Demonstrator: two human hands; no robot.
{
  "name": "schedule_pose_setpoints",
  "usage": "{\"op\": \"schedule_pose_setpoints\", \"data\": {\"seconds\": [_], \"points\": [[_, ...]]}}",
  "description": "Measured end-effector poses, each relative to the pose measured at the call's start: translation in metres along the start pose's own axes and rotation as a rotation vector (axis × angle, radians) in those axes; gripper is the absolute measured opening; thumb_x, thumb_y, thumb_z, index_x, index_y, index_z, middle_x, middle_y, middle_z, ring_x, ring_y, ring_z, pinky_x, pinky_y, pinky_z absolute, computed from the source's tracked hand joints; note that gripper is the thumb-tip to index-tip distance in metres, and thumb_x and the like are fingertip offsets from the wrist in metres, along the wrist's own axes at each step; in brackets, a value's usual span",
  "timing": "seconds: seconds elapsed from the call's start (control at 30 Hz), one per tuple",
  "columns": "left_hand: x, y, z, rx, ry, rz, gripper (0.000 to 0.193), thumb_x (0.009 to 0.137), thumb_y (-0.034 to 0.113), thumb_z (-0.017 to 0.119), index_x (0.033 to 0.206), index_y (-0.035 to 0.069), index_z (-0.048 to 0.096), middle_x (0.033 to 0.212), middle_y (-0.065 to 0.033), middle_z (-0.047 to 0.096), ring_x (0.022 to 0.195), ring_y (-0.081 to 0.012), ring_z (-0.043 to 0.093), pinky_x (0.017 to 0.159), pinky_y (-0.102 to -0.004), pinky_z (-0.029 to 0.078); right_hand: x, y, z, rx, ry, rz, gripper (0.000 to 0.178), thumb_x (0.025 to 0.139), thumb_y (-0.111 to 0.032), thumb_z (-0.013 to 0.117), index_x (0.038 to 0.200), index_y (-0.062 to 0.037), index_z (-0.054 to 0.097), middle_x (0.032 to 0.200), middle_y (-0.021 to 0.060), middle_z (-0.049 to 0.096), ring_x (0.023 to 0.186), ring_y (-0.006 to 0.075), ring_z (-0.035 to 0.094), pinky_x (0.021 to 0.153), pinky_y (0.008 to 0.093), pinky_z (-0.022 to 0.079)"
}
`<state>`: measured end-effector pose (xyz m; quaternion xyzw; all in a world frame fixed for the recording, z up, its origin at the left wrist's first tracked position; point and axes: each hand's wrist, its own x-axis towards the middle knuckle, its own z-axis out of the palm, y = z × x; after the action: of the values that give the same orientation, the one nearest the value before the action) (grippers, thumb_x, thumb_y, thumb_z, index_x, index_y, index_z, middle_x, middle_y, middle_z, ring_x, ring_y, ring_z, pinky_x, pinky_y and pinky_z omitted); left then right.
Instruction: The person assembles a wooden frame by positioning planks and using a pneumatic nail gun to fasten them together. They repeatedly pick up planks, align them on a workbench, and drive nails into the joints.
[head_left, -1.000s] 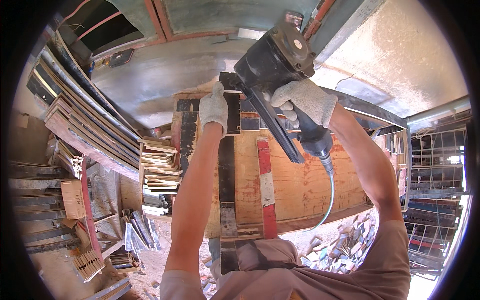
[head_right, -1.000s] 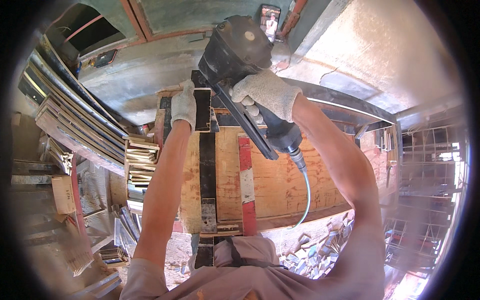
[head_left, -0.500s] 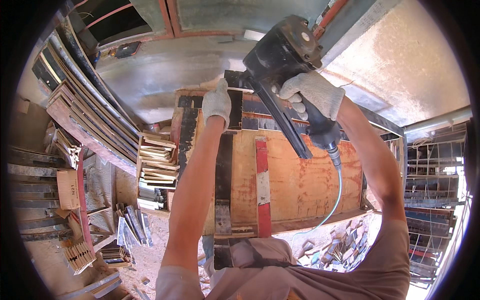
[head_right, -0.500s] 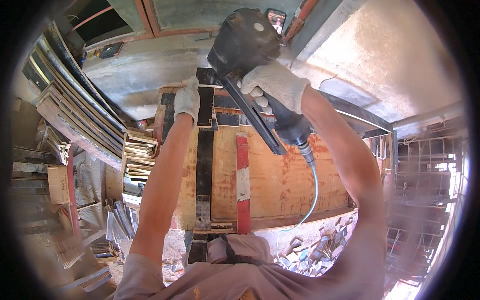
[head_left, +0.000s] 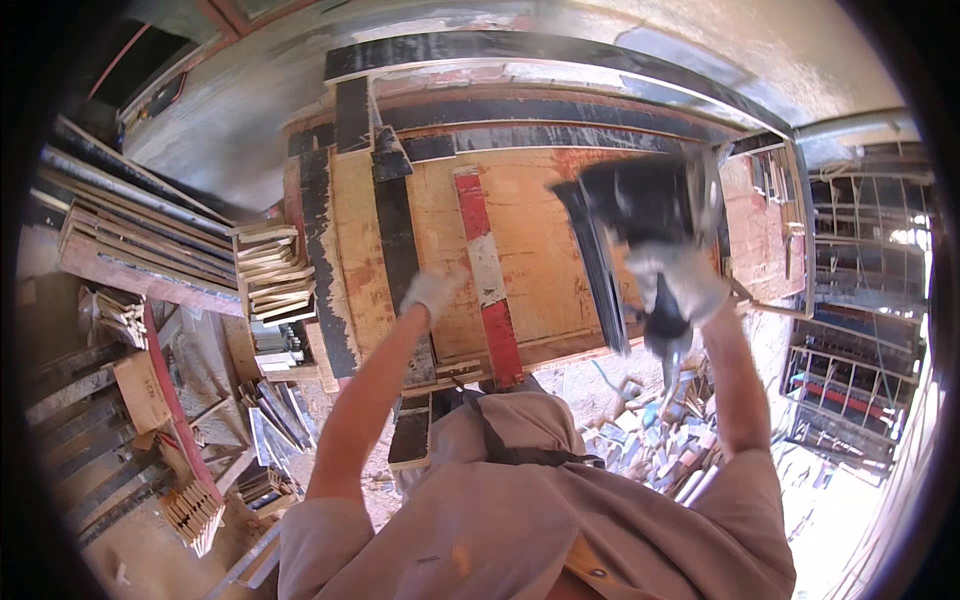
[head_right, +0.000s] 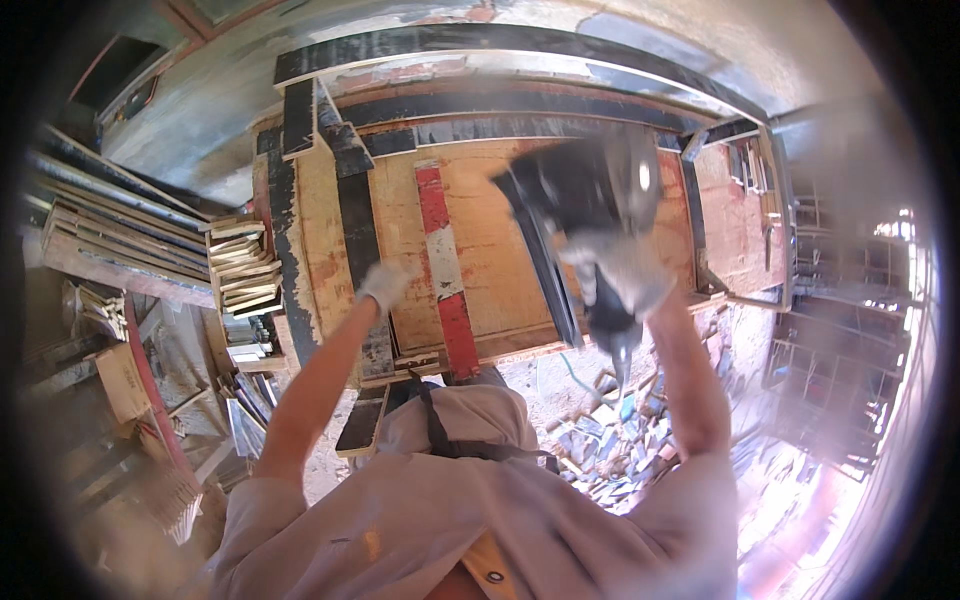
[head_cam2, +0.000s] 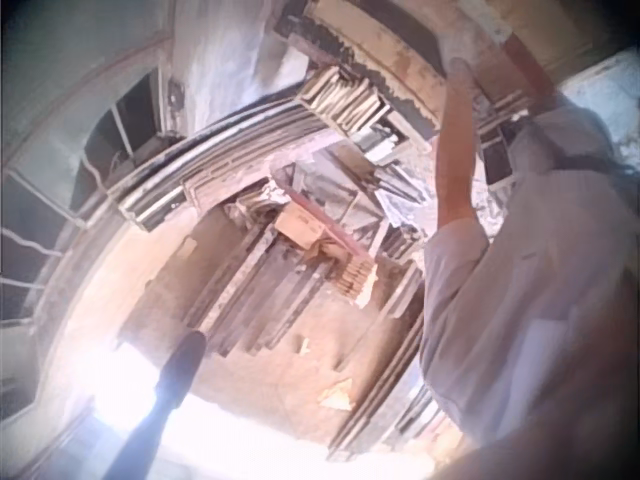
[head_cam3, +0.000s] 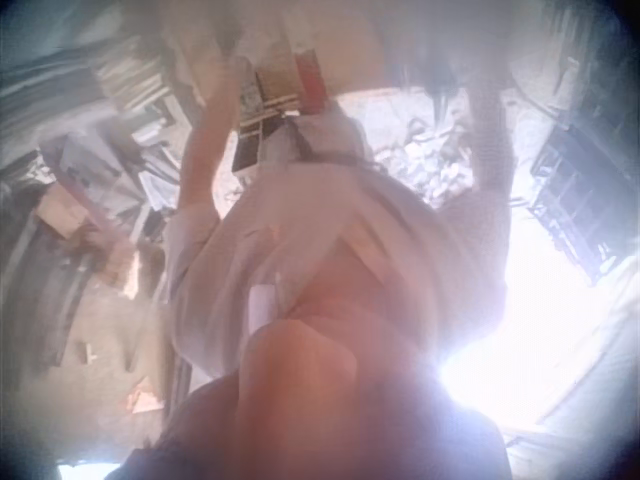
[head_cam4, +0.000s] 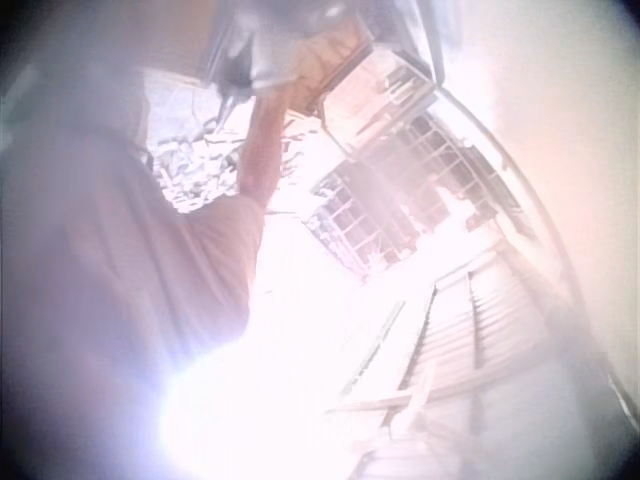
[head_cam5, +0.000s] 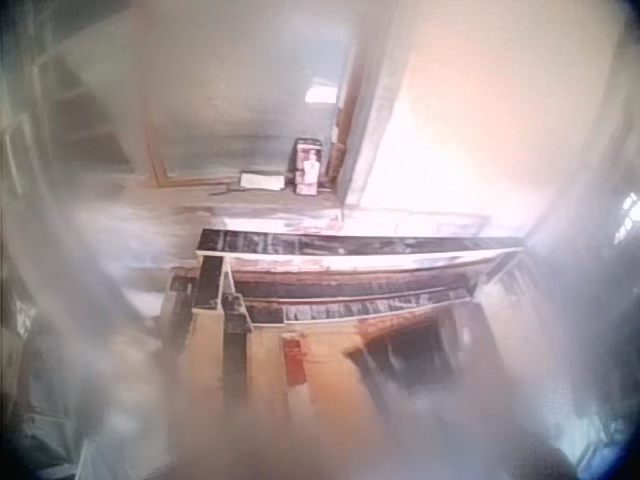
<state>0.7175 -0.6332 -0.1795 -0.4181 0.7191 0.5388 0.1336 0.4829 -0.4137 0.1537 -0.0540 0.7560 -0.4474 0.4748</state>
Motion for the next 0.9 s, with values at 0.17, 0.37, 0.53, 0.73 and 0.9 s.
{"op": "schedule_pose_setpoints", "data": {"seconds": [0.17,0.37,0.53,0.73,0.9], "points": [[-0.021,0.035,0.062,0.321,-0.29,-0.098,0.064,0.093,0.053,0.064,0.128,-0.001,0.065,0.127,-0.0255,0.067,0.121,-0.0392,0.063,0.095,-0.0457,0.053,-0.049,0.191,-0.056,0.113,0.173,0.22,0.008,0.084,-0.008,0.069,0.078,-0.0071,0.063,0.063,0.0029,0.055,0.05,0.0159,0.054,0.05,0.0318,0.048],[-0.071,0.1,0.027,-1.348,-0.304,-0.194,0.037,0.104,0.016,0.056,0.136,-0.003,0.055,0.118,-0.0125,0.07,0.098,-0.0249,0.07,0.084,-0.0347,0.06,-0.117,0.334,-0.06,0.38,0.28,0.517,0.012,0.079,-0.01,0.067,0.071,-0.0098,0.058,0.056,0.0017,0.049,0.043,0.0166,0.051,0.039,0.034,0.045],[-0.082,0.104,-0.018,-1.567,-0.299,-0.123,0.037,0.106,0.012,0.053,0.136,-0.011,0.049,0.12,-0.0177,0.066,0.095,-0.0225,0.071,0.081,-0.0303,0.065,-0.143,0.405,-0.037,0.407,0.259,0.617,0.011,0.078,-0.004,0.066,0.072,-0.0088,0.059,0.056,0.0024,0.049,0.042,0.0188,0.051,0.039,0.0375,0.045],[-0.071,0.095,-0.023,-1.592,-0.252,-0.104,0.04,0.108,0.008,0.047,0.136,-0.02,0.042,0.116,-0.0237,0.06,0.096,-0.0222,0.071,0.08,-0.0268,0.066,-0.167,0.461,-0.008,0.479,0.221,0.737,0.009,0.08,-0.005,0.065,0.073,-0.008,0.059,0.058,0.0028,0.05,0.043,0.0193,0.051,0.04,0.038,0.044],[-0.054,0.063,-0.022,-1.261,-0.27,0.251,0.047,0.108,0.006,0.046,0.139,-0.025,0.03,0.1,-0.0177,0.059,0.091,-0.0211,0.071,0.076,-0.0251,0.067,-0.179,0.463,0.016,0.42,0.235,0.624,0.008,0.081,-0.006,0.063,0.074,-0.0079,0.06,0.058,0.0027,0.05,0.043,0.0188,0.051,0.039,0.0372,0.044]]}}
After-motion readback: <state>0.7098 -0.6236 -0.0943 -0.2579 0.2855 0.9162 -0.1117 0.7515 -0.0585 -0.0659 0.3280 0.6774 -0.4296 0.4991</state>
